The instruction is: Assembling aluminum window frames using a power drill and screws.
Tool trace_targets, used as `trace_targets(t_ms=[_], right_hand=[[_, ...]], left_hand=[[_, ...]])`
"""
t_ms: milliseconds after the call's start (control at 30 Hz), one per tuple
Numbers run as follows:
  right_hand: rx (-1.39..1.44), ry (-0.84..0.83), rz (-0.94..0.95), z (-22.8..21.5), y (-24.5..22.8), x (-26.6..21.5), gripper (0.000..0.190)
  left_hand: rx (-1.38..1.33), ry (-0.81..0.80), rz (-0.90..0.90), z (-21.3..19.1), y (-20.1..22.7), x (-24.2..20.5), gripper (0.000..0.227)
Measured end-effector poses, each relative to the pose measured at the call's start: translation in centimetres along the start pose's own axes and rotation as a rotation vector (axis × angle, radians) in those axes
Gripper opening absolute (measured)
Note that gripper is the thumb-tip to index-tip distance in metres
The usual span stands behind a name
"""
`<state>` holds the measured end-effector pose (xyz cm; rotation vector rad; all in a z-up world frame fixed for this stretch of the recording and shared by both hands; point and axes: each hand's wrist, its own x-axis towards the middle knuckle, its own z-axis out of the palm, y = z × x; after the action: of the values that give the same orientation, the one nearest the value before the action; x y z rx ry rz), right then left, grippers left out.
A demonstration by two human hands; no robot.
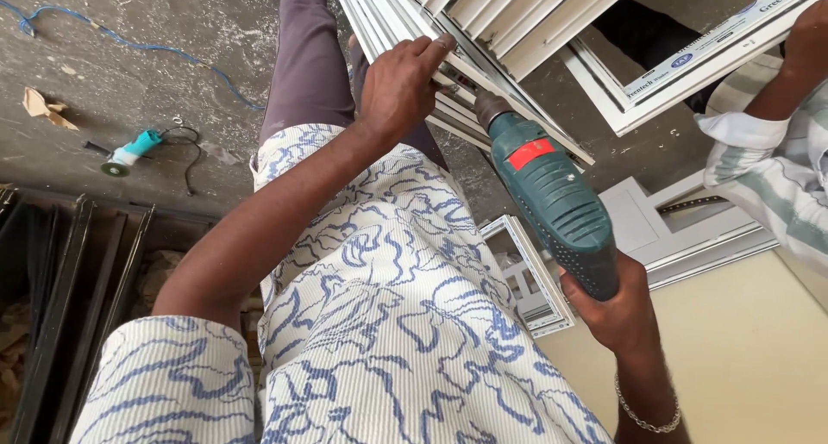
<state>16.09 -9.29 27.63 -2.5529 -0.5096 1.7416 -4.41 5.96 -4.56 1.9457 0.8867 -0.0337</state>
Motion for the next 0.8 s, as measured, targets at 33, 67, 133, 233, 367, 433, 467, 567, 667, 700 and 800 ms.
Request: trace_targets(t_ms=[33,67,133,233,367,433,467,567,667,700,800], right_hand=[[0.0,0.002,0.003,-0.1,-0.2,0.1,0.023],[-0.003,0.0,-0.033,-0.2,-0.3,0.2,0.022],[-0.008,-0.001,-0.068,-0.4,-0.5,0.5,0.022],[0.003,0.005,-0.012,-0.7,-0.6,1.1,0.02],[-0.031,0.011,-0.087,-0.2,-1.2,1.4,0.02],[-0.049,0.046,-0.106,0.2,-0.9,1.2,0.021],[0.001,0.067,-0.154,0.4,-0.5,1.0,0.023],[0.039,0.104,-0.272,2.0,0.5,0.4,0.026],[0.083,0.153,-0.299,4.5,3.5,-1.7,0.029],[0.129,0.184,-0.275,5.4,4.8,-2.5,0.031],[0.387,0.184,-0.339,8.2,10.1,-4.3,0.025]], left_hand=[[-0.003,-0.002,0.002,0.1,0.0,0.0,0.062],[-0.002,0.001,0.005,0.2,-0.1,-0.1,0.063],[-0.003,0.006,0.008,0.6,-0.2,-0.1,0.063],[-0.001,0.029,0.016,1.1,-0.4,-0.1,0.064],[-0.008,0.032,0.019,0.7,-0.5,0.0,0.062],[0.002,0.045,0.042,-0.2,-0.1,0.1,0.063],[-0.052,0.034,-0.026,-0.9,0.3,0.0,0.06],[-0.184,0.007,-0.214,-0.8,-0.9,-1.5,0.046],[-0.467,-0.039,-0.403,-0.6,-3.0,-4.4,0.024],[-0.671,-0.058,-0.472,-0.6,-3.6,-5.2,0.016],[-1.103,-0.14,-0.531,-1.6,-3.3,-7.2,0.013]])
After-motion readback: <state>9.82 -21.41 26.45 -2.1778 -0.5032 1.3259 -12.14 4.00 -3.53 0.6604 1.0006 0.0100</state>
